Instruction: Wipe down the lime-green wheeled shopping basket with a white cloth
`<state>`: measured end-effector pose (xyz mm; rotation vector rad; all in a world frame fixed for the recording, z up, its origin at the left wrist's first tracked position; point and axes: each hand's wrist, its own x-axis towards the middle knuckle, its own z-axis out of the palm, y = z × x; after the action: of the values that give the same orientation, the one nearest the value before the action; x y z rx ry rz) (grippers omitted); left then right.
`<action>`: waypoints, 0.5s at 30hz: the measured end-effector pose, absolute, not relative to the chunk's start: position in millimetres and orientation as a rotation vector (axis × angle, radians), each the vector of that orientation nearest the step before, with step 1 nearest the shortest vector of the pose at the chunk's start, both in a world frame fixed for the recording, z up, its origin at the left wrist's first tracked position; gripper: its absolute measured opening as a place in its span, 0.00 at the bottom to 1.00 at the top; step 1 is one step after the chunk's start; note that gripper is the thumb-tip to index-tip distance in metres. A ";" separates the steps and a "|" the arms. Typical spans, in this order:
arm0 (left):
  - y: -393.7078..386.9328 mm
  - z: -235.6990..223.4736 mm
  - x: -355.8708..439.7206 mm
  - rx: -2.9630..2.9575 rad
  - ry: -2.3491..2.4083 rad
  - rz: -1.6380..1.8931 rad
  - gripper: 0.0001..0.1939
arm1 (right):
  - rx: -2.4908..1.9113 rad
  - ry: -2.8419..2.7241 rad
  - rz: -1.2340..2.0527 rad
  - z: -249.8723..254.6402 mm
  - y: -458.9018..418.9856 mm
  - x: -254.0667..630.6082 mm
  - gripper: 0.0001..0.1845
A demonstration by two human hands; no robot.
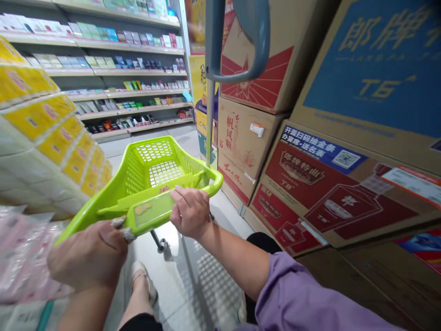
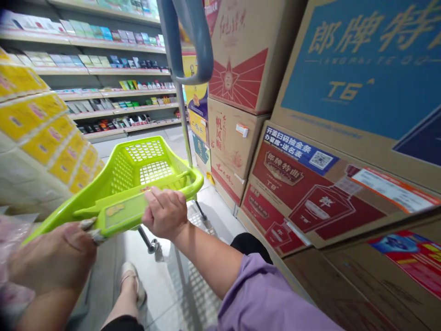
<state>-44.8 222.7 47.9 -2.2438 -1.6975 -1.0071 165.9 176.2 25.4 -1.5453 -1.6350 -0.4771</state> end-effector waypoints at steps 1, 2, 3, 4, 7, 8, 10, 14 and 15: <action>205.4 48.4 -44.9 -2.183 -1.689 -0.925 0.18 | -1.542 -1.632 -0.462 23.5 161.2 164.6 0.21; 189.4 49.5 -44.2 -2.127 -1.670 -0.820 0.18 | -1.545 -1.628 -0.442 21.8 146.9 163.5 0.20; 174.6 51.0 -42.8 -2.085 -1.643 -0.704 0.19 | -1.554 -1.622 -0.417 20.2 133.4 162.4 0.20; 161.0 52.6 -41.1 -2.063 -1.615 -0.597 0.19 | -1.569 -1.615 -0.391 18.8 120.7 161.5 0.20; 127.2 55.4 -36.6 -2.066 -1.587 -0.443 0.21 | -1.596 -1.620 -0.327 16.5 88.1 160.2 0.20; 118.7 55.6 -35.7 -2.089 -1.577 -0.423 0.21 | -1.588 -1.631 -0.313 16.5 79.7 160.5 0.19; 106.4 55.5 -34.8 -2.134 -1.563 -0.415 0.21 | -1.557 -1.650 -0.292 17.7 67.7 162.2 0.19; 97.6 60.0 -32.9 -2.147 -1.581 -0.499 0.22 | -1.518 -1.674 -0.270 25.4 61.2 168.7 0.17; 97.0 62.4 -32.1 -2.143 -1.579 -0.528 0.23 | -1.514 -1.675 -0.262 28.4 61.7 170.7 0.17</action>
<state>-32.1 97.0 62.4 -2.1432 -1.5793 -0.5278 170.7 61.7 28.4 -1.5140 -1.6751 -0.2616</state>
